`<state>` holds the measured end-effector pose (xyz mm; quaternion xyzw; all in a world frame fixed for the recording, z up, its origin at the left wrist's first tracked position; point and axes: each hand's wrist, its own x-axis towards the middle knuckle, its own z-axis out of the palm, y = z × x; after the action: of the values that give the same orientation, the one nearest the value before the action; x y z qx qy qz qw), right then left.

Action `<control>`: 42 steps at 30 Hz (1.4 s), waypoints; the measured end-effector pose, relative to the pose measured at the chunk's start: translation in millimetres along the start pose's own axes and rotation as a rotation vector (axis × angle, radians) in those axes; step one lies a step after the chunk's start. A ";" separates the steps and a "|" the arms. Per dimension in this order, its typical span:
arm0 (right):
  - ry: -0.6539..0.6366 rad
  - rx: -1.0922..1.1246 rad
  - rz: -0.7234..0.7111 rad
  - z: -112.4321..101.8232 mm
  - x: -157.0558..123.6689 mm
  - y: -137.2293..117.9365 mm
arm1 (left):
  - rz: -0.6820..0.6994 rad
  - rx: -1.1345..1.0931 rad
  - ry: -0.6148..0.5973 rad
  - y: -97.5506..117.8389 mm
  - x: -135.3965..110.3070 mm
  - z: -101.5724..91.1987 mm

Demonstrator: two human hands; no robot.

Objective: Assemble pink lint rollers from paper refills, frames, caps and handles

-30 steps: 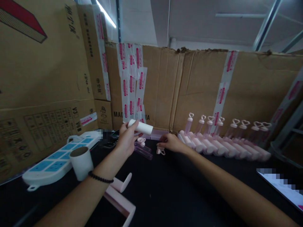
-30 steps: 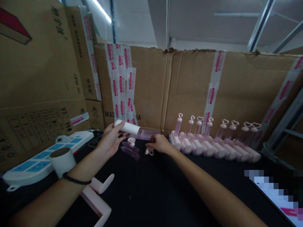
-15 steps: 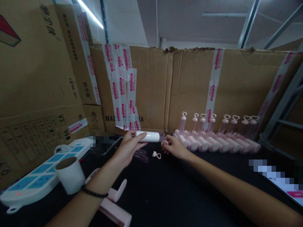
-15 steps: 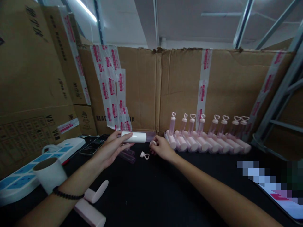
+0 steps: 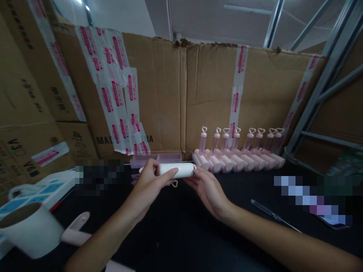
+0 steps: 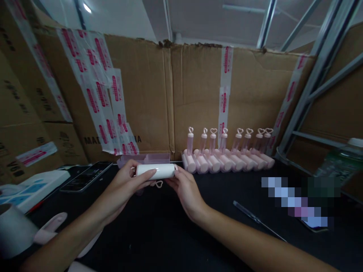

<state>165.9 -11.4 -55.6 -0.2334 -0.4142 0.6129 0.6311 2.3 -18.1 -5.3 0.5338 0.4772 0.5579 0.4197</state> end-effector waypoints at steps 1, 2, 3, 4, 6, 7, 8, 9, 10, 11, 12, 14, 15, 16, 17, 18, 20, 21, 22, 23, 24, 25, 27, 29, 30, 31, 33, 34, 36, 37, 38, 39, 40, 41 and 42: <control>-0.009 0.017 -0.022 2.0 -1.6 -1.7 | 0.006 -0.009 -0.010 2.6 -0.8 -0.1; -0.014 0.025 -0.043 3.6 -3.1 -3.0 | 0.013 -0.022 -0.020 4.8 -1.6 -0.2; -0.015 0.028 -0.062 5.1 -4.3 -3.9 | 0.023 -0.042 -0.038 6.5 -2.3 -0.2; -0.013 0.028 -0.079 6.3 -5.5 -4.6 | 0.033 -0.070 -0.064 7.5 -2.9 -0.2; -0.004 0.026 -0.107 8.0 -7.3 -5.8 | 0.055 -0.133 -0.130 7.5 -3.9 0.1; 0.001 0.027 -0.121 8.5 -7.9 -6.6 | 0.065 -0.156 -0.166 6.7 -4.2 0.2; 0.005 0.033 -0.130 8.6 -8.1 -7.8 | 0.072 -0.170 -0.201 5.7 -4.6 0.3; 0.005 0.039 -0.133 8.4 -8.1 -9.5 | 0.074 -0.175 -0.234 4.8 -4.9 0.2; 0.001 0.046 -0.130 8.0 -7.7 -11.7 | 0.073 -0.176 -0.263 4.1 -5.3 0.0; -0.010 0.051 -0.123 7.3 -7.2 -14.4 | 0.073 -0.180 -0.286 3.9 -5.7 -0.5; -0.028 0.052 -0.114 6.5 -6.6 -17.5 | 0.071 -0.186 -0.307 4.3 -6.1 -1.1; -0.070 0.045 -0.099 4.5 -5.8 -24.0 | 0.066 -0.202 -0.339 7.0 -6.8 -3.0; -0.093 0.036 -0.094 3.5 -5.8 -27.0 | 0.063 -0.211 -0.353 9.0 -7.0 -4.4; -0.119 0.025 -0.090 2.4 -6.1 -29.8 | 0.059 -0.219 -0.364 11.3 -7.0 -6.0; -0.148 0.010 -0.083 1.2 -6.8 -32.1 | 0.050 -0.223 -0.376 13.6 -6.6 -8.0; -0.179 -0.012 -0.077 0.0 -7.6 -33.9 | 0.035 -0.222 -0.394 15.9 -6.0 -10.3; -0.240 -0.077 -0.067 -2.7 -9.4 -35.7 | -0.009 -0.207 -0.433 19.4 -3.9 -15.2; -0.268 -0.120 -0.070 -3.9 -10.2 -35.8 | -0.031 -0.197 -0.451 20.4 -2.8 -17.6; -0.295 -0.170 -0.085 -5.0 -11.1 -35.5 | -0.046 -0.192 -0.460 20.8 -1.9 -19.5; -0.319 -0.226 -0.109 -5.7 -12.1 -34.9 | -0.055 -0.193 -0.461 20.6 -1.2 -21.0; -0.341 -0.290 -0.142 -6.1 -13.2 -34.2 | -0.054 -0.200 -0.453 19.8 -1.1 -21.9; -0.363 -0.369 -0.183 -5.9 -14.7 -33.5 | -0.049 -0.209 -0.444 18.7 -1.4 -22.2; -0.402 -0.571 -0.287 -3.9 -18.9 -33.4 | -0.040 -0.206 -0.457 16.4 -3.5 -21.6; -0.448 -0.784 -0.407 -0.4 -24.2 -35.1 | -0.056 -0.178 -0.523 14.9 -6.8 -20.1; -0.478 -0.867 -0.456 1.4 -26.9 -36.4 | -0.071 -0.167 -0.561 14.7 -8.7 -19.3; -0.508 -0.925 -0.491 3.1 -29.4 -37.8 | -0.088 -0.159 -0.594 14.6 -10.7 -18.5; -0.543 -1.000 -0.536 5.3 -33.2 -39.6 | -0.113 -0.163 -0.622 14.5 -14.7 -16.3; -0.539 -1.033 -0.560 5.7 -34.2 -39.8 | -0.118 -0.178 -0.618 14.0 -16.7 -14.8; -0.491 -1.099 -0.629 5.5 -33.8 -38.6 | -0.131 -0.227 -0.600 11.5 -20.6 -10.3; -0.457 -1.124 -0.655 5.3 -32.3 -37.2 | -0.140 -0.260 -0.591 9.6 -22.1 -7.7; -0.428 -1.139 -0.663 5.4 -29.9 -35.6 | -0.152 -0.290 -0.583 7.4 -23.0 -5.1; -0.412 -1.144 -0.649 5.9 -26.9 -33.9 | -0.159 -0.316 -0.560 5.3 -22.9 -3.0; -0.406 -1.145 -0.615 7.2 -23.4 -32.2 | -0.149 -0.342 -0.519 3.5 -21.7 -1.9; -0.400 -1.144 -0.572 9.3 -20.0 -30.9 | -0.130 -0.364 -0.454 2.4 -19.2 -2.3; -0.378 -1.139 -0.530 12.2 -17.0 -29.8 | -0.103 -0.398 -0.375 2.4 -15.6 -4.4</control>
<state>174.9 -34.6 -29.0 -0.3093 -0.8213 0.1519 0.4547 -0.7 -34.1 -5.9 0.5098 0.2987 0.5101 0.6251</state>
